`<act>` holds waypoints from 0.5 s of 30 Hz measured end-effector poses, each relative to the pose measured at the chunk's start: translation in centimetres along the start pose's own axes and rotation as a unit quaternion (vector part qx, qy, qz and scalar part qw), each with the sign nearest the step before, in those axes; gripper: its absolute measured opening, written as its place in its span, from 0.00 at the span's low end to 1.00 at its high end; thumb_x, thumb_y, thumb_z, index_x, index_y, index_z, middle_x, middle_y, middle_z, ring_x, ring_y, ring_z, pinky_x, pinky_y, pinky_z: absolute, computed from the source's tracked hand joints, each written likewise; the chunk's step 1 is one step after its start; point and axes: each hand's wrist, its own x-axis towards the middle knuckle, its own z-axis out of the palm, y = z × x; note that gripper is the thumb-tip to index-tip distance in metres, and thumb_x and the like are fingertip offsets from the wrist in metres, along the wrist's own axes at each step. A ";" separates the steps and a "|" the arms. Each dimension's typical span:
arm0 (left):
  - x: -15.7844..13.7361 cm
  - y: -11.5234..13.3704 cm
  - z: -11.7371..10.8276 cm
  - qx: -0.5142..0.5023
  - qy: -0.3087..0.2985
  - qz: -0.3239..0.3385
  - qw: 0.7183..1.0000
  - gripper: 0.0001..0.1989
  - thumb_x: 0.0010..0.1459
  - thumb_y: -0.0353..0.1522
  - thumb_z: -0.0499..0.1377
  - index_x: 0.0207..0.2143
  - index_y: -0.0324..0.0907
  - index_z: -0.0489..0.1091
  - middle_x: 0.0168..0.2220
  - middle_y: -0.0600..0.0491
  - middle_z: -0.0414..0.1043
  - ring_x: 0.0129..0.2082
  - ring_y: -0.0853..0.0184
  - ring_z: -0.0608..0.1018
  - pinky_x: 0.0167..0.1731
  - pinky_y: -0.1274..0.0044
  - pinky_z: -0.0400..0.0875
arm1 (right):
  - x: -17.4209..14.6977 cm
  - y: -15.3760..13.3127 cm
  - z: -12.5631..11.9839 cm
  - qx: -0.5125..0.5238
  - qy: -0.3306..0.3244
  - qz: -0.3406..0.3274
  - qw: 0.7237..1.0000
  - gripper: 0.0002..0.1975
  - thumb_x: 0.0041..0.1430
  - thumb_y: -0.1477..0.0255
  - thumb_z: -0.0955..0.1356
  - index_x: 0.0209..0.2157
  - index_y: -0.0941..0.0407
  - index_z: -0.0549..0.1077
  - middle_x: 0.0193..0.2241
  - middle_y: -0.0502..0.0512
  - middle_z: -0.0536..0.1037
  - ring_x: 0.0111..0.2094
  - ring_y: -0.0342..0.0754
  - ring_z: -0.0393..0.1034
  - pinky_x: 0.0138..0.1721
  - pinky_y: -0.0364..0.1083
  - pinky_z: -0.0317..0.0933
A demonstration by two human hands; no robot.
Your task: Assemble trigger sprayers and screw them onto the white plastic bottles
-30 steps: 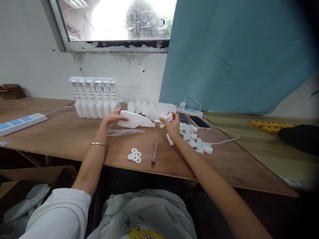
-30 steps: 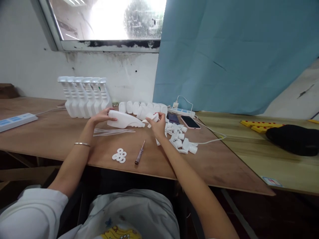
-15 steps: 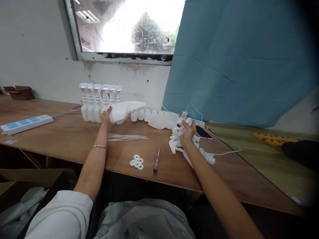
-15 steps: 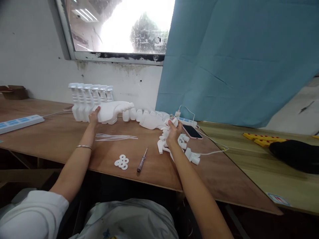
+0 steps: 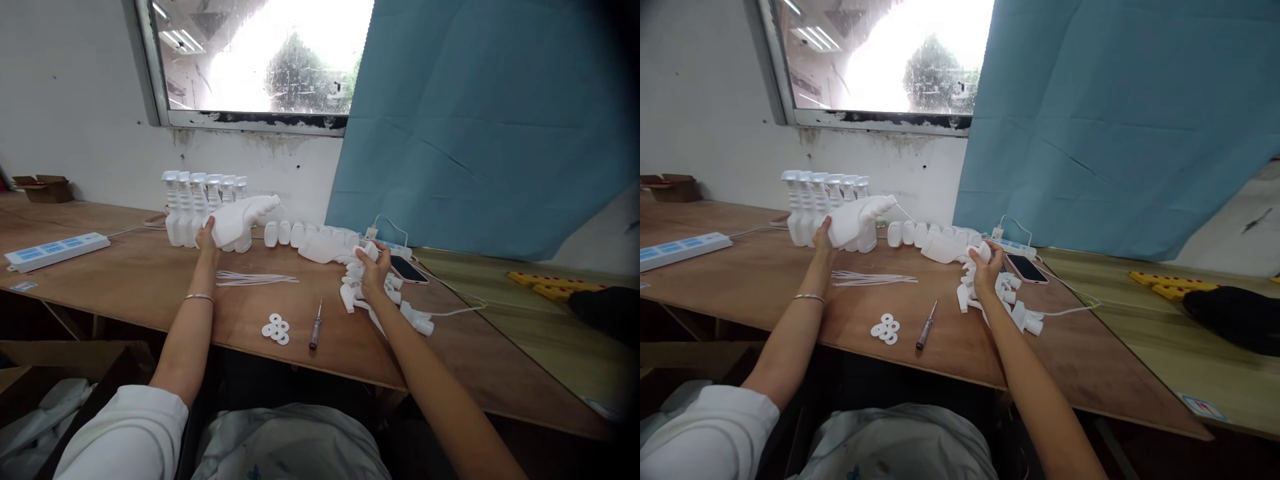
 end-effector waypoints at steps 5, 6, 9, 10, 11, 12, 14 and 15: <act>0.1 -0.1 0.0 0.017 0.015 0.013 1.000 0.23 0.39 0.47 0.61 0.32 0.39 0.66 0.28 0.51 0.71 0.32 0.66 0.75 0.29 0.77 0.72 | -0.1 -0.6 0.0 0.016 0.019 -0.004 1.000 0.26 0.33 0.68 0.73 0.37 0.56 0.64 0.32 0.48 0.68 0.33 0.43 0.65 0.41 0.47 0.60; 0.2 -0.2 0.0 0.022 0.014 0.014 1.000 0.23 0.39 0.47 0.61 0.32 0.39 0.66 0.29 0.51 0.71 0.33 0.66 0.75 0.29 0.77 0.72 | -0.2 -0.8 0.0 0.018 0.021 -0.001 1.000 0.26 0.33 0.68 0.73 0.37 0.56 0.64 0.32 0.48 0.68 0.33 0.43 0.65 0.40 0.47 0.60; 0.4 -0.3 0.0 0.025 0.005 0.011 1.000 0.23 0.39 0.47 0.61 0.33 0.39 0.66 0.31 0.50 0.71 0.34 0.66 0.75 0.29 0.77 0.72 | -0.3 -1.0 0.1 0.022 0.020 0.005 1.000 0.27 0.34 0.68 0.73 0.38 0.56 0.63 0.31 0.48 0.69 0.33 0.44 0.66 0.39 0.47 0.61; 0.4 -0.3 0.0 0.018 0.004 0.008 1.000 0.23 0.39 0.46 0.61 0.33 0.39 0.66 0.31 0.50 0.72 0.34 0.66 0.75 0.29 0.77 0.72 | -0.4 -1.1 0.1 0.023 0.018 0.006 1.000 0.27 0.34 0.68 0.73 0.39 0.56 0.63 0.31 0.49 0.69 0.32 0.44 0.66 0.39 0.47 0.60; 0.5 -0.4 0.0 0.010 0.005 0.003 1.000 0.23 0.39 0.45 0.61 0.34 0.39 0.66 0.32 0.50 0.72 0.34 0.66 0.75 0.29 0.78 0.72 | -0.4 -1.1 0.1 0.025 0.017 0.007 1.000 0.28 0.34 0.68 0.73 0.39 0.56 0.62 0.31 0.49 0.69 0.32 0.45 0.66 0.39 0.47 0.60; 0.4 -0.4 0.0 0.003 0.007 -0.002 1.000 0.22 0.39 0.44 0.62 0.34 0.39 0.66 0.33 0.50 0.72 0.34 0.66 0.75 0.29 0.78 0.72 | -0.4 -1.1 0.1 0.027 0.015 0.007 0.999 0.28 0.33 0.69 0.73 0.39 0.57 0.62 0.31 0.49 0.70 0.32 0.45 0.66 0.39 0.47 0.60; 0.4 -0.3 0.0 -0.005 0.010 -0.007 1.000 0.22 0.40 0.43 0.62 0.35 0.39 0.66 0.34 0.49 0.72 0.36 0.66 0.75 0.30 0.78 0.72 | -0.4 -1.1 0.1 0.029 0.013 0.008 0.999 0.29 0.33 0.69 0.73 0.40 0.57 0.62 0.31 0.49 0.70 0.32 0.45 0.67 0.39 0.48 0.60; 0.3 -0.3 0.0 -0.003 0.007 -0.008 1.000 0.22 0.41 0.42 0.62 0.36 0.38 0.66 0.35 0.49 0.72 0.36 0.65 0.75 0.30 0.78 0.72 | -0.4 -1.1 0.1 0.028 0.012 0.008 1.000 0.29 0.34 0.69 0.73 0.40 0.57 0.62 0.30 0.49 0.70 0.32 0.45 0.67 0.39 0.48 0.61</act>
